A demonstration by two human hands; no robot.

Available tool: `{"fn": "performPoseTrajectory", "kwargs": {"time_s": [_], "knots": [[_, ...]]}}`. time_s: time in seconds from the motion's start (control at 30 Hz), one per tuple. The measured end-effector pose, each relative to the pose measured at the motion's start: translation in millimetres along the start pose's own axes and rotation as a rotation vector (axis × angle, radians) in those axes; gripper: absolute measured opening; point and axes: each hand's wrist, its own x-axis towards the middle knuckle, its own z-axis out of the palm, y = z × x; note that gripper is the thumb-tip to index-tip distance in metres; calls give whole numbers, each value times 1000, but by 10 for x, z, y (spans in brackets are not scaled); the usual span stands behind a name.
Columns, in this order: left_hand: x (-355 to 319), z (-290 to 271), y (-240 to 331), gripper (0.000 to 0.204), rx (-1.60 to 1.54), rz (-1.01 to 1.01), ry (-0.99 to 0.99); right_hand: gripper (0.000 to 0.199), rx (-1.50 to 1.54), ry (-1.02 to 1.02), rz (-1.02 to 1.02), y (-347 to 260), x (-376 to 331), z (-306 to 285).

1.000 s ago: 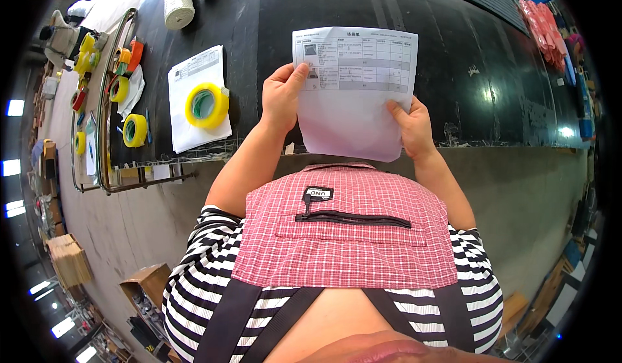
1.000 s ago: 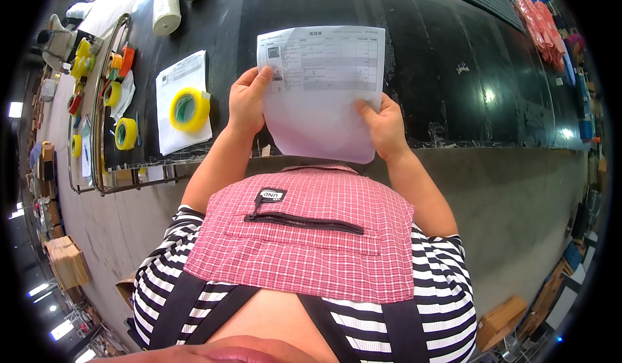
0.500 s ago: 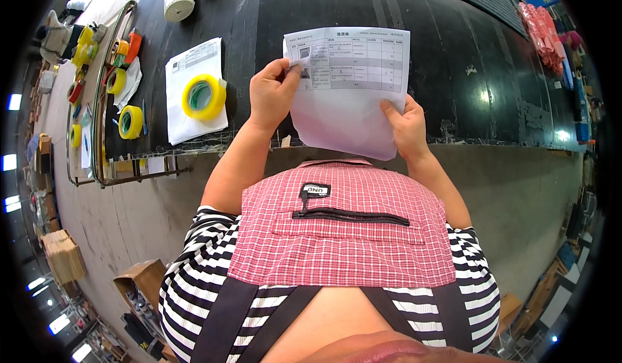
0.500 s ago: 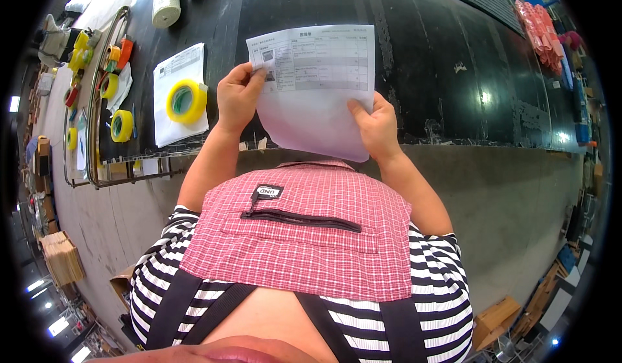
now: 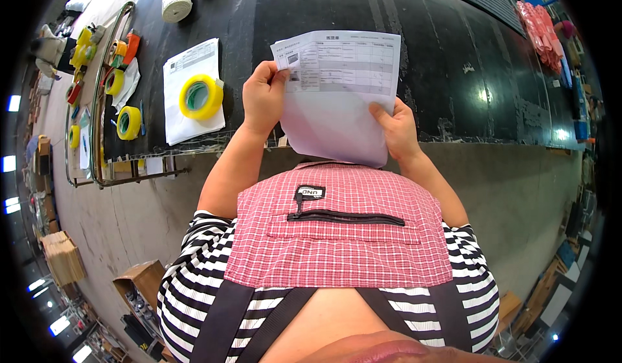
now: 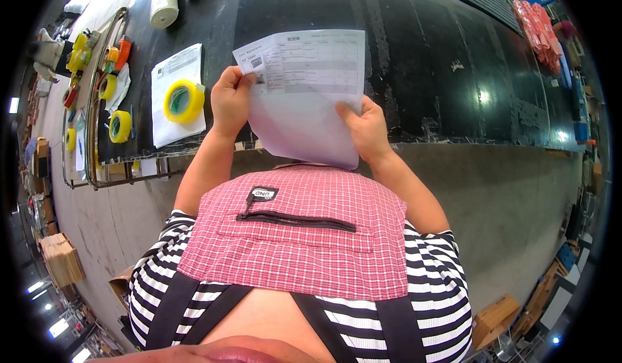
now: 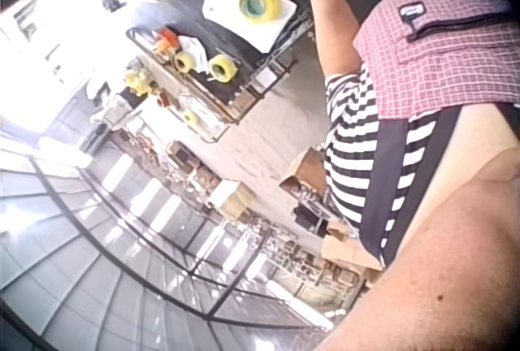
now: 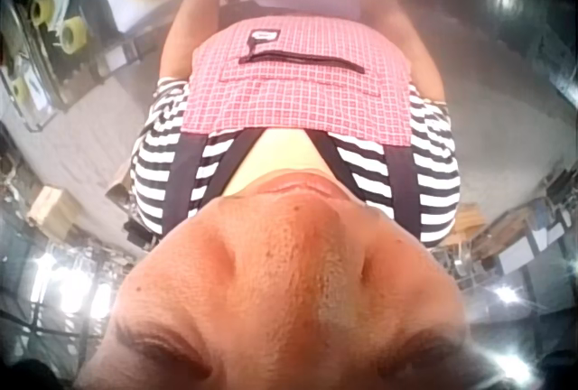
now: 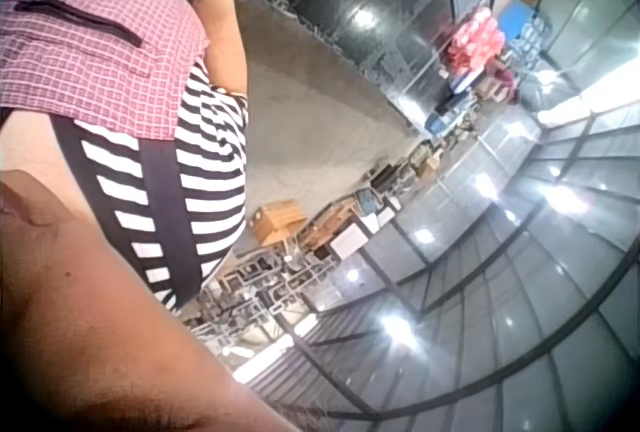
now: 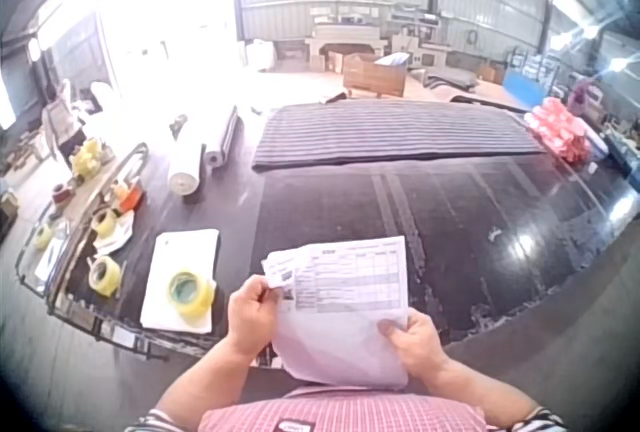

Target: The person picks up a stack of blue perforated mats from a cardboard box and holds a document. They walk through a warehouse, placing the mats on a table and then picking up a roll of tape. The person continues to handle the document and the tape while moving around the workspace.

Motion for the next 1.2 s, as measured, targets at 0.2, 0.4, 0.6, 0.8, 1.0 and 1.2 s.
{"fn": "performPoseTrajectory", "kwargs": {"time_s": [0.2,0.4,0.6,0.8,1.0,1.2], "knots": [[-15,-20,27,16,-428,-255,-70,19,76,20,32,1,-23,-21],[-35,-65,56,28,-660,-423,-135,20,91,18,0,0,-30,-68],[-99,-14,138,31,-719,-458,-155,20,101,28,-4,-36,-28,-82],[-152,35,105,28,-765,-451,-183,21,131,39,-22,-30,-28,-108],[-195,126,131,30,-688,-429,-199,21,169,24,-30,-54,-26,-110],[-193,168,125,34,-637,-422,-203,22,160,34,-35,-42,-5,-129]]}}
